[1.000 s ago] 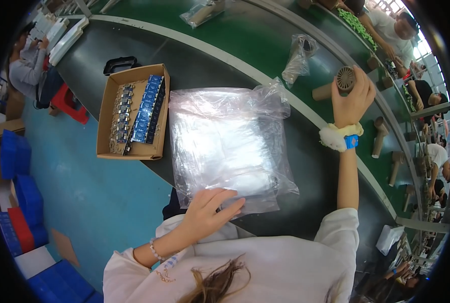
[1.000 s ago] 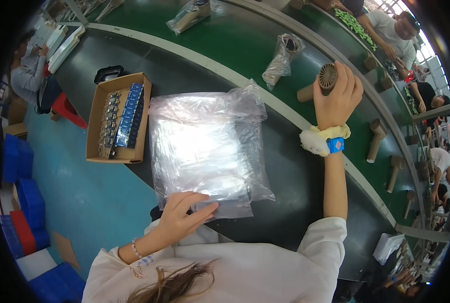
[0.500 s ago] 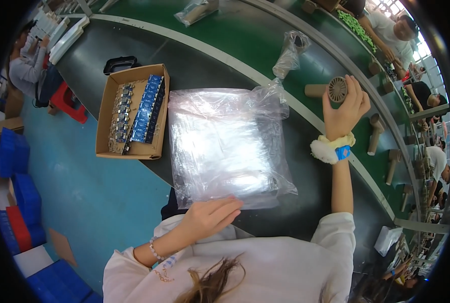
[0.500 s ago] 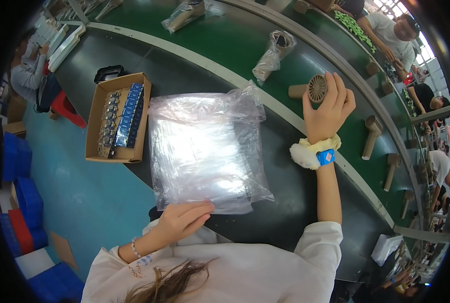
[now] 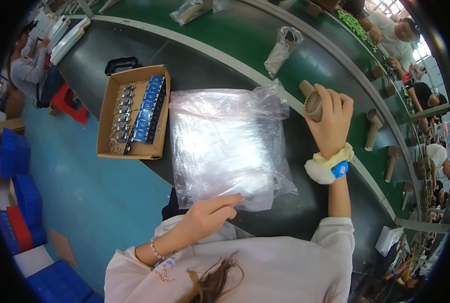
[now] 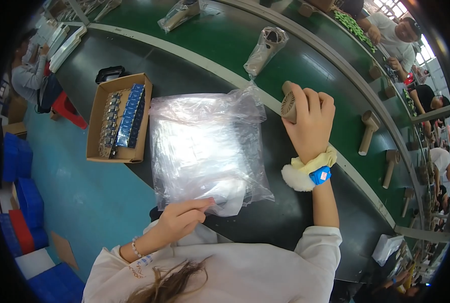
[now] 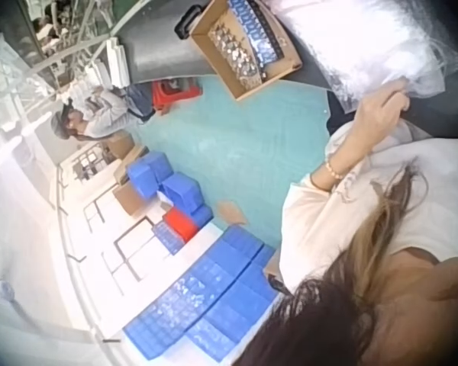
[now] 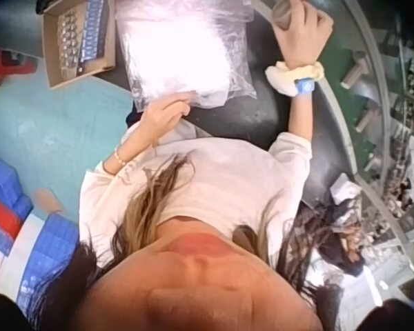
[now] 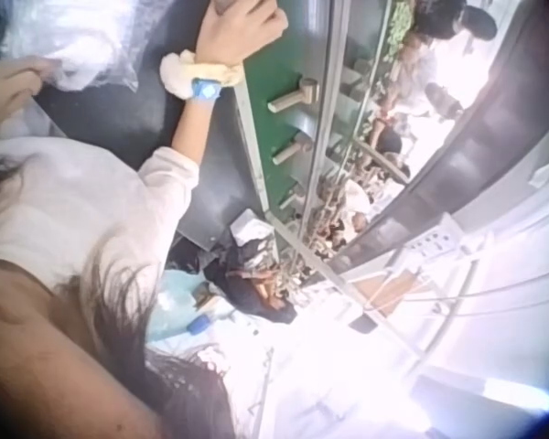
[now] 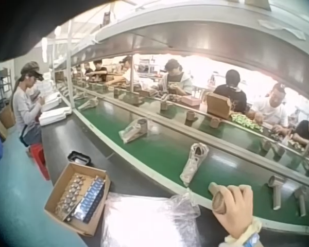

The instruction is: Inspecting small handheld fans and placing them into individual plastic bags on an assembly line.

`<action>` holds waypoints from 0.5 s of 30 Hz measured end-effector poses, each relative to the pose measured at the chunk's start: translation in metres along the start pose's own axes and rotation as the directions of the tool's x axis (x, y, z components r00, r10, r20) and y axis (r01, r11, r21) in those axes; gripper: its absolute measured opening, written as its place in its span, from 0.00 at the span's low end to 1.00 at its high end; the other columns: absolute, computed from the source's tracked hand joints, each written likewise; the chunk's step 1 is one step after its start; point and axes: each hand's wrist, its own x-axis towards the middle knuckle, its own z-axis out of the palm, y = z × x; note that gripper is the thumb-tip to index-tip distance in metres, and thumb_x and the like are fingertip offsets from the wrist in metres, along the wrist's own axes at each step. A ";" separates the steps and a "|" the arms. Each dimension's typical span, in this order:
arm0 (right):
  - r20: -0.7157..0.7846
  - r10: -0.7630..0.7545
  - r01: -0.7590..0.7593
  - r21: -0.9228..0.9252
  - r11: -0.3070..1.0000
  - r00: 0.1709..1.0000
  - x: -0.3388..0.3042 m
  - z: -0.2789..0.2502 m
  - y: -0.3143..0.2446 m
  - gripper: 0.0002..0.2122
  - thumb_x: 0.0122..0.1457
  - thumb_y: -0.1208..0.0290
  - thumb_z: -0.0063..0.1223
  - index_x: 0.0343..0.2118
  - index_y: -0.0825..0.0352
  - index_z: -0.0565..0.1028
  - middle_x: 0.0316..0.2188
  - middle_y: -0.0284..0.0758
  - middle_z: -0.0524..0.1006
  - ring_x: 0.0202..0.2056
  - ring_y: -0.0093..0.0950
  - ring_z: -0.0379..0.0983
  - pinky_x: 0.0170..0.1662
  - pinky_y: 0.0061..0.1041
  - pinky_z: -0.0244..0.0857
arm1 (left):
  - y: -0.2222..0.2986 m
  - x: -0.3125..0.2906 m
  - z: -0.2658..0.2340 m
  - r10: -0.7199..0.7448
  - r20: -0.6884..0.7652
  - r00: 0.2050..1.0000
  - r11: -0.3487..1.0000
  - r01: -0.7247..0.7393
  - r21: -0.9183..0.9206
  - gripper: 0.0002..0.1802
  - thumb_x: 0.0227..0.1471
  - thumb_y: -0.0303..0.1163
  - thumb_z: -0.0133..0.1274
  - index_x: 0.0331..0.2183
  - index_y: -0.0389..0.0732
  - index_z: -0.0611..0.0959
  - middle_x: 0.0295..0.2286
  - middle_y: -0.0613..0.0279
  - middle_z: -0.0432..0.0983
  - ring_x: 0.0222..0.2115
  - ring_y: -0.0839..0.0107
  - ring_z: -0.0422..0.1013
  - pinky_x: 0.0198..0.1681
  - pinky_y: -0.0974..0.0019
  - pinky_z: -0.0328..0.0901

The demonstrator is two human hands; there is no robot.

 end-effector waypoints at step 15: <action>0.288 0.428 -0.453 0.817 0.357 0.857 0.006 -0.070 -0.016 0.20 0.46 0.71 0.60 0.42 0.67 0.67 0.34 0.36 0.73 0.39 0.24 0.69 0.44 0.22 0.62 | 0.025 0.030 0.007 -0.369 -0.161 0.915 0.880 0.289 -0.376 0.18 0.42 0.16 0.57 0.40 0.36 0.79 0.39 0.58 0.72 0.36 0.72 0.73 0.35 0.73 0.74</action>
